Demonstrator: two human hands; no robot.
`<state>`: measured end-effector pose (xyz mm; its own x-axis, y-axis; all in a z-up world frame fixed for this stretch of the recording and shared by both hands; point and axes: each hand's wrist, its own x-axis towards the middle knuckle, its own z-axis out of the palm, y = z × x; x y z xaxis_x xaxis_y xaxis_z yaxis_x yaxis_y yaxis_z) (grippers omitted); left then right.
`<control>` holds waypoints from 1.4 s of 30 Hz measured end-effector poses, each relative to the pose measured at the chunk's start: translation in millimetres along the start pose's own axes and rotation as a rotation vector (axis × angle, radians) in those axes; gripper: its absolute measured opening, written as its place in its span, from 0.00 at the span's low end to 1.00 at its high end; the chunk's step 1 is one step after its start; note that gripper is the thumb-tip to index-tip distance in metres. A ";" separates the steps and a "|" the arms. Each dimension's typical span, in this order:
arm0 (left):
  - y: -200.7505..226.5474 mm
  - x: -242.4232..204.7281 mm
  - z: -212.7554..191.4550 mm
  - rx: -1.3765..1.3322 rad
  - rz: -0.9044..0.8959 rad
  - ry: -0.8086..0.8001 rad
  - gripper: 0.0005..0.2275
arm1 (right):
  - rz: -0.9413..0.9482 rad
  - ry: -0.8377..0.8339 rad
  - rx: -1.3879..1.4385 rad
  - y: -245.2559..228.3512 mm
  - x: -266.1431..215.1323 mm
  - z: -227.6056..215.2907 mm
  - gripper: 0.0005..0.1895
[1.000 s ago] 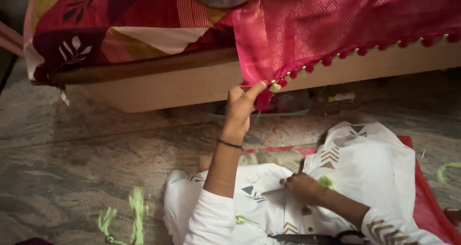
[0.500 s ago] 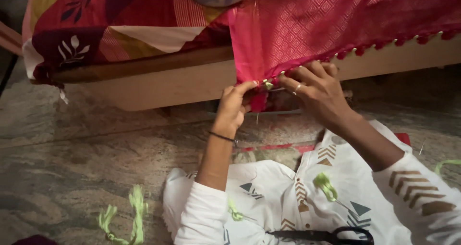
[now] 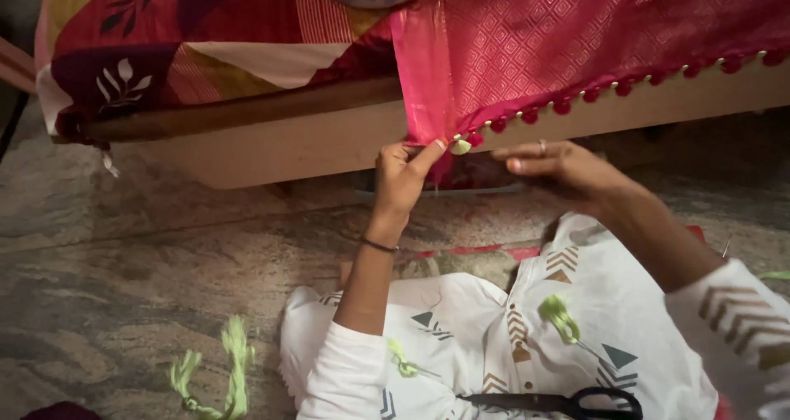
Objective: Sew decorative beads and tassels onto the edge of a pink fabric garment or saree.
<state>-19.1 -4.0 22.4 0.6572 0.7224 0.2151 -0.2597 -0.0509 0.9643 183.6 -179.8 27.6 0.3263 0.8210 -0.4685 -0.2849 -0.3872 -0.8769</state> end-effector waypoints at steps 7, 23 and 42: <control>-5.3 1.1 -7.1 0.041 0.002 -0.027 0.08 | -0.039 -0.269 0.184 -18.0 3.0 -1.3 0.26; -1.0 -18.9 -0.2 0.022 -0.123 -0.140 0.10 | 0.061 -0.358 -0.291 122.5 28.4 -21.3 0.20; -26.0 -24.4 1.8 -0.303 -0.116 0.083 0.08 | -0.638 0.367 0.149 49.6 36.2 137.6 0.11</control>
<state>-27.1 -21.5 -7.7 0.6378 0.7659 0.0813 -0.3934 0.2332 0.8893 57.3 -111.6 -18.0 0.7409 0.6645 0.0974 -0.0505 0.1997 -0.9786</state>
